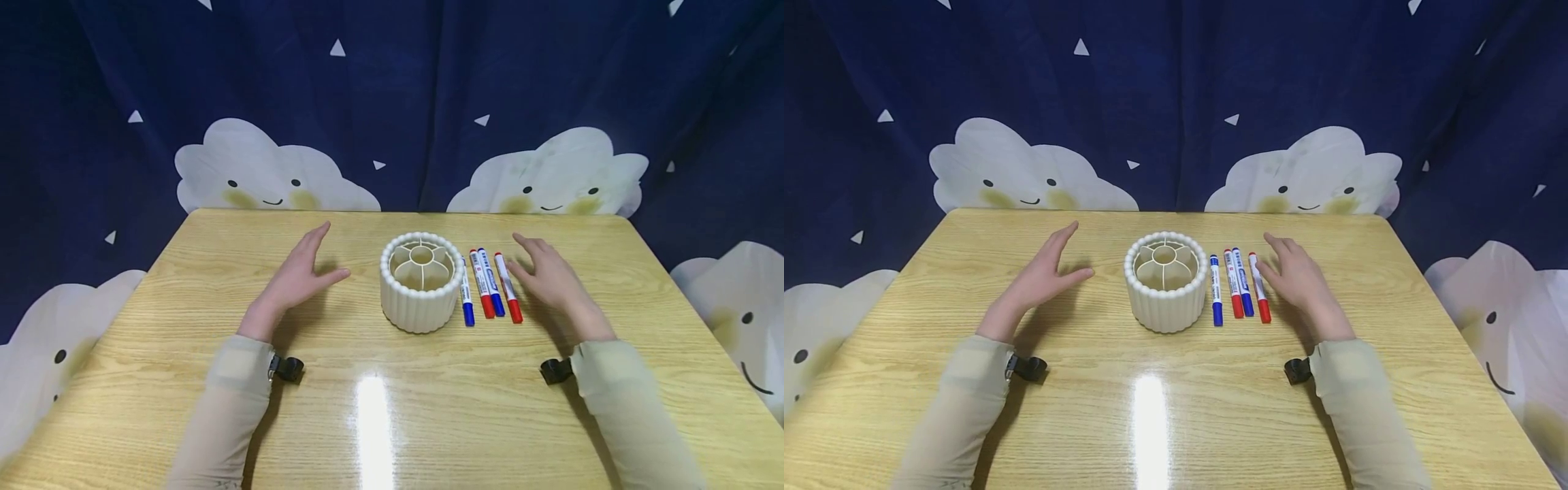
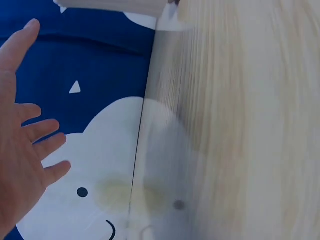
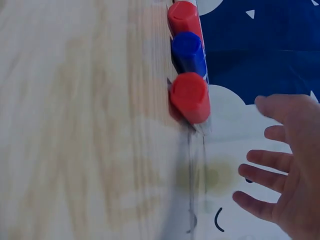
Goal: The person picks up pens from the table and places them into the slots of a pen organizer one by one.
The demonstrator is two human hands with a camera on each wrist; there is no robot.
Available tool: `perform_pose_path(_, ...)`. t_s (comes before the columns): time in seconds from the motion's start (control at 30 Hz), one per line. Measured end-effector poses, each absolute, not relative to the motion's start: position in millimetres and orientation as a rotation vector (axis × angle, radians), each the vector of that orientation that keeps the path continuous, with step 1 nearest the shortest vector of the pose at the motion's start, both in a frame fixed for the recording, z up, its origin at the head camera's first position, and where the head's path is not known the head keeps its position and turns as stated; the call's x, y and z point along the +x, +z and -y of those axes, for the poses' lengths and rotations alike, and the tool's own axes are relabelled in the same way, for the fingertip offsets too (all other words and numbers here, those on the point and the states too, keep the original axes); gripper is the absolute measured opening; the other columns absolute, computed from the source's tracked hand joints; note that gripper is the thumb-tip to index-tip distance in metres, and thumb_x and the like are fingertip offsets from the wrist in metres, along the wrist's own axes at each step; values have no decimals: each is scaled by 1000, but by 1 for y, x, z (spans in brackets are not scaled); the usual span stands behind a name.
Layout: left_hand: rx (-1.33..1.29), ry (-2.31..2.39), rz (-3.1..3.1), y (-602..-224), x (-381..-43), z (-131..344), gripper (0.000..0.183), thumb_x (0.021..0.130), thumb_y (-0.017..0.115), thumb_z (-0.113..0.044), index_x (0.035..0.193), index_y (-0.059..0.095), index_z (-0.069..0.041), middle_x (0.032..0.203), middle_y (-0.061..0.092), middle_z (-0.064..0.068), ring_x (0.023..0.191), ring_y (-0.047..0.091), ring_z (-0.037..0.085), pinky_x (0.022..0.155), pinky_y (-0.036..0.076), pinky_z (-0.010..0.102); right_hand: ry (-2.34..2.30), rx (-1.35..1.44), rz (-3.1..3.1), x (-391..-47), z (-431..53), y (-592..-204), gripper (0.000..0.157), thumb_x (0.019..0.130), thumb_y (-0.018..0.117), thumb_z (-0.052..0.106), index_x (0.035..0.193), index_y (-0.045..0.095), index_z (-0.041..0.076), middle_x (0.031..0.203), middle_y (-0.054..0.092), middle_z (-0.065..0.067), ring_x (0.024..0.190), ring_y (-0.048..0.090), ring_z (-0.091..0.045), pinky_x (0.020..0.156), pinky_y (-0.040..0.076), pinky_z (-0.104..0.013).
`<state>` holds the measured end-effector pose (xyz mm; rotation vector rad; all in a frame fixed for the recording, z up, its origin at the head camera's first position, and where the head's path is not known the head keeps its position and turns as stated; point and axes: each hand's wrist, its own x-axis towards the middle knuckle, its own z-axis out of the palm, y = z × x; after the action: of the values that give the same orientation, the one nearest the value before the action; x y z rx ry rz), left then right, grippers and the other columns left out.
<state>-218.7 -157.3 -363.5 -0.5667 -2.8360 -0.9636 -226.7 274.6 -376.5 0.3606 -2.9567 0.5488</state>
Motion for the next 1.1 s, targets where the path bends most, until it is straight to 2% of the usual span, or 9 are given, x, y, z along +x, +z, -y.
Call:
perform_pose_path(0.1,-565,-1087,2822,-364,-218,151,88,68,56,-59,135,5,-34,140,16,-1,126,16,20,100,20,44,598,358,2971,-232,-272,-379,61,84,45,41,135,24,16,126,36,-17,109,38,-36,86,32,-53)
perform_pose_path(0.3,-647,-1153,2780,-365,-219,135,83,70,56,-56,135,9,-34,136,23,-4,123,23,16,97,25,44,653,361,3001,-242,-264,-382,56,83,52,27,131,32,7,116,44,-20,97,47,-33,80,39,-49)
perform_pose_path(0.57,-701,-1195,2752,-367,-218,119,83,68,59,-56,134,16,-33,134,26,-9,121,26,11,96,28,43,623,314,3055,-252,-254,-387,53,82,53,23,128,35,3,108,48,-21,93,48,-33,76,41,-47)
perform_pose_path(0.8,-814,-1305,2711,-368,-215,107,85,65,62,-54,134,21,-28,132,30,-8,119,31,14,94,29,45,565,295,3111,-261,-252,-392,55,81,54,24,127,35,0,95,50,-19,82,47,-28,71,41,-43)
perform_pose_path(0.97,-928,-1347,2648,-368,-215,99,88,64,67,-50,134,22,-24,132,32,-2,117,34,19,96,29,38,559,271,3140,-265,-251,-393,54,81,53,22,126,36,-1,93,50,-19,79,47,-27,70,41,-41)
perform_pose_path(1.1,-976,-1347,2636,-369,-216,93,91,61,68,-50,135,22,-23,130,33,-6,116,35,15,96,29,34,586,253,3138,-266,-250,-392,52,79,53,19,124,38,-2,92,51,-20,78,47,-27,70,41,-42)
